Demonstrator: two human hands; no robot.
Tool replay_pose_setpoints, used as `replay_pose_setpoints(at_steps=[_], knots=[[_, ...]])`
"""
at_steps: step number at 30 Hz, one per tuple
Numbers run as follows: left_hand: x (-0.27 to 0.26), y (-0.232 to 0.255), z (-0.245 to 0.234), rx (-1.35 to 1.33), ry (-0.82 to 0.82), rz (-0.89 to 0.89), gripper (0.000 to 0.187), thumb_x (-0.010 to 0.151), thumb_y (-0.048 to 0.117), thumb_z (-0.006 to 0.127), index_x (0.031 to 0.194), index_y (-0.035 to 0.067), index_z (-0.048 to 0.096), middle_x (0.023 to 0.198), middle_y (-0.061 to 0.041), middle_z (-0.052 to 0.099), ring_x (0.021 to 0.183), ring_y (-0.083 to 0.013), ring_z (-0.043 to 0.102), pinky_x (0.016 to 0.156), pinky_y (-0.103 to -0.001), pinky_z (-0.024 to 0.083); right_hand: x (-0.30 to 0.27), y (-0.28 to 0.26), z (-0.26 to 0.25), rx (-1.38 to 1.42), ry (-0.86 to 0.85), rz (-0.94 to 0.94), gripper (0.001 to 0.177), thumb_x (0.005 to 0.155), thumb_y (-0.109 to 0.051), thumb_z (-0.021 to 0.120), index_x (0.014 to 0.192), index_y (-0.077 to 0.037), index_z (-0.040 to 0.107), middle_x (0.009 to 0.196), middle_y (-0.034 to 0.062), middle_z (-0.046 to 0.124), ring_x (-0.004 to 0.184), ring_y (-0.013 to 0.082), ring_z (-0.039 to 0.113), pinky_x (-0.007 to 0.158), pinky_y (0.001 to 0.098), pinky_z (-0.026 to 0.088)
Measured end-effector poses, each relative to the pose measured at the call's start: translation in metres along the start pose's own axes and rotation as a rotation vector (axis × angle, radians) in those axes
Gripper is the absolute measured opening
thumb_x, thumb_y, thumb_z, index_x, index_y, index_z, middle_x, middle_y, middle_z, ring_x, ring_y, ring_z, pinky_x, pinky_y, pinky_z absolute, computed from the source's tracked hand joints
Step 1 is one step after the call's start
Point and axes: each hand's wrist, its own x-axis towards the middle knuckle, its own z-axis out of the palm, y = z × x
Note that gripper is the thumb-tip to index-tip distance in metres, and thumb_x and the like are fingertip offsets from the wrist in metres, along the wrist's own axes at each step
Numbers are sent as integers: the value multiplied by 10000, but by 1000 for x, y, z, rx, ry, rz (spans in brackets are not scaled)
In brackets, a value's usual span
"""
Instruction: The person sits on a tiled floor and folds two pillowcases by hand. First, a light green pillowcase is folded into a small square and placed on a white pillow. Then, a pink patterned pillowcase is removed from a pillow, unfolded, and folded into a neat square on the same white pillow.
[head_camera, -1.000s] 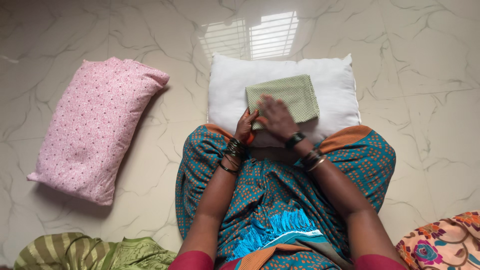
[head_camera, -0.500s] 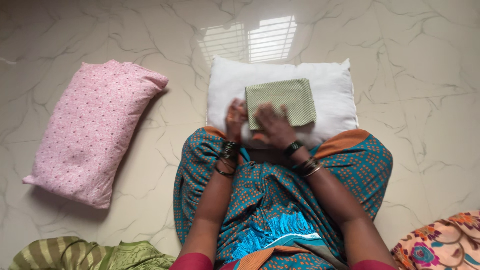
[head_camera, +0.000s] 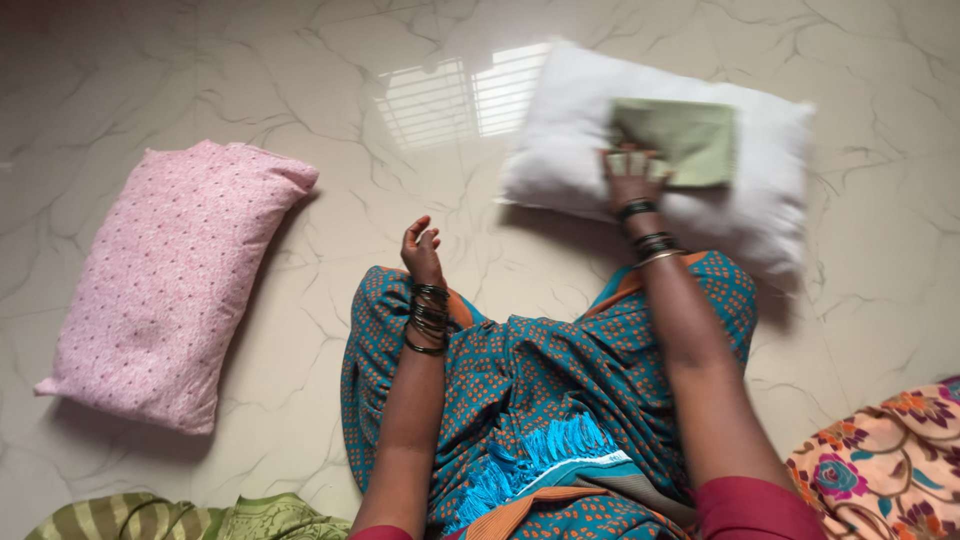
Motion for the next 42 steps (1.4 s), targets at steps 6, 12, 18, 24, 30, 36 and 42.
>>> replay_pose_setpoints(at_steps=[6, 12, 18, 24, 30, 36, 42], knots=[[5, -8, 2, -70, -36, -40, 270, 923, 46, 609, 1179, 40, 696, 1163, -60, 708, 958, -141, 682, 789, -267, 556, -23, 145, -23, 269, -145, 654, 747, 1021, -473, 467, 1706, -380, 183, 1728, 259, 119, 1550, 606, 112, 1153, 865, -46], [50, 13, -62, -430, 48, 41, 317, 917, 58, 652, 1234, 75, 650, 1155, -42, 694, 968, -171, 693, 819, -297, 554, -41, 136, -22, 410, 132, 624, 684, 831, -227, 636, 1500, -172, 506, 1651, 256, 234, 1545, 505, 88, 1149, 778, 18], [38, 66, -243, -722, 530, 91, 678, 843, 302, 791, 1405, 87, 477, 1161, -92, 553, 945, -229, 646, 858, -339, 560, -34, 117, -30, 514, 28, 332, 565, 879, -350, 676, 1410, -157, 657, 1436, 171, 615, 1414, 415, 459, 1135, 621, 369], [-16, 122, -382, -1017, 798, 54, 1056, 662, 676, 829, 1456, 127, 402, 1247, -157, 538, 850, -242, 598, 760, -366, 547, -32, 116, -32, 563, 3, 216, 543, 933, -430, 671, 1383, -125, 686, 1320, 170, 695, 1183, 358, 660, 1041, 441, 478], [24, 159, -409, -910, 696, 85, 697, 808, 487, 756, 1314, 65, 530, 1161, -129, 600, 886, -238, 615, 708, -353, 489, -38, 103, -34, 550, -18, 197, 520, 953, -450, 658, 1391, -171, 685, 1297, 128, 708, 1178, 356, 654, 1040, 452, 474], [90, 162, -351, -675, 416, 301, 368, 954, 298, 683, 1172, 2, 658, 1075, -101, 661, 922, -234, 632, 657, -341, 431, -46, 90, -31, 504, -37, 130, 509, 962, -455, 665, 1386, -175, 697, 1300, 136, 714, 1198, 355, 655, 1041, 454, 490], [129, 125, -208, -388, 254, 353, 419, 895, 139, 695, 1289, 57, 579, 1182, -119, 653, 1116, -272, 641, 962, -424, 564, -46, 64, -19, 451, -91, 80, 528, 931, -476, 660, 1388, -212, 677, 1277, 112, 722, 1189, 339, 667, 1020, 446, 515]])
